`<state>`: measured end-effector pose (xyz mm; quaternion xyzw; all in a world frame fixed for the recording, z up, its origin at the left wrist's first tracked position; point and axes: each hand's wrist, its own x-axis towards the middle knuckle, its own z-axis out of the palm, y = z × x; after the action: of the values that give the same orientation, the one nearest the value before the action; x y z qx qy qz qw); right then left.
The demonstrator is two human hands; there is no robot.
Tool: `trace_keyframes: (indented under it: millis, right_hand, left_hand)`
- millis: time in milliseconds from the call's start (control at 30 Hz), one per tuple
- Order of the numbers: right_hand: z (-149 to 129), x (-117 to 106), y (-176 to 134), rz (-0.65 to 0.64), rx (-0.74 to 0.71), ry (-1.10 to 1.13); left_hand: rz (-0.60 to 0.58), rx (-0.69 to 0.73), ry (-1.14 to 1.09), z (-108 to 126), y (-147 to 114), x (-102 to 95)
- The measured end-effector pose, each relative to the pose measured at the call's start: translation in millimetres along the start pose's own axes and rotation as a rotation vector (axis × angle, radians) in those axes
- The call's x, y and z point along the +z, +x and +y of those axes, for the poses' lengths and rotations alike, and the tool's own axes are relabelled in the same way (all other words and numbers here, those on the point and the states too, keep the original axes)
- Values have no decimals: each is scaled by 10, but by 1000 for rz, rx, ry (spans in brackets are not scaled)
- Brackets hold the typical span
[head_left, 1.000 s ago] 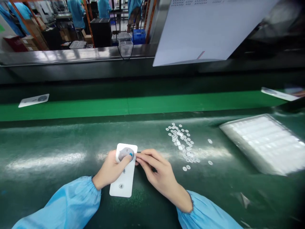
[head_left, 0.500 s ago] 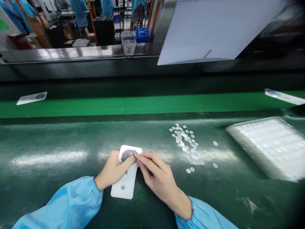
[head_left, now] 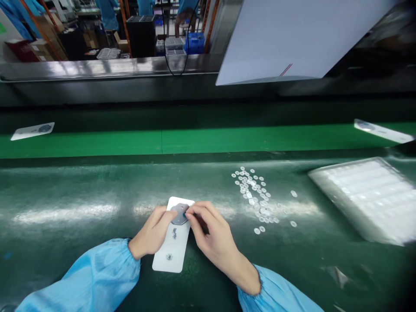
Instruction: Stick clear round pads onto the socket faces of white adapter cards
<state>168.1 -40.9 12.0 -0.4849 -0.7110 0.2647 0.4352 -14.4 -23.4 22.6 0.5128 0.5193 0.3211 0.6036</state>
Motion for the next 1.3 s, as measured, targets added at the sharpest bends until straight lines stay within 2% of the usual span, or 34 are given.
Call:
trace_keyframes:
  millis: [100,200,267,367,467,567,633,733,800,867,900,933,967,1067,1100,1167,1300]
  right_hand:
    - [-22,-19,57,-26,187,275]
    - [4,-67,65,-36,336,511]
    - [56,-186,-22,19,394,572]
    - [200,-615,-379,200,424,579]
    - [401,-1289,-1048,427,487,578]
    - [614,-1903,-1901,790,611,423]
    - [763,-2136,-2427,962,741,202]
    - [946,-2207,-2942,1009,968,-180]
    - [982,-2146,-3060,1025,1080,-427]
    - [938,-2064,-3008,1017,1151,-696]
    - [896,-2022,-2926,992,1139,-804]
    - [849,-1980,-2811,962,1066,-854]
    - [804,-1935,-2666,923,924,-838]
    - [715,-1777,-2107,739,383,-705]
    - [708,-1717,-1900,689,294,-678]
    - [726,-1602,-1499,612,228,-651]
    - [828,-1473,-914,525,239,-663]
  left_hand:
    - [60,-132,-75,-48,18,-18]
    - [-57,-237,-269,-50,49,-22]
    - [-132,-247,-391,-26,67,-19]
    - [-121,-237,-482,14,85,-22]
    - [-88,-242,-531,20,104,-47]
    - [-95,-231,-519,-4,145,-84]
    - [-107,-213,-493,-6,169,-97]
    - [-103,-182,-479,32,177,-95]
    - [-92,-158,-472,67,172,-89]
    - [-87,-134,-453,93,167,-87]
    - [-84,-120,-444,103,165,-87]
    - [-82,-107,-435,111,161,-86]
    - [-81,-97,-426,120,157,-85]
    - [-71,-82,-413,155,130,-79]
    - [-70,-81,-406,169,119,-78]
    - [-80,-73,-390,190,103,-78]
    - [-97,-73,-379,190,101,-86]
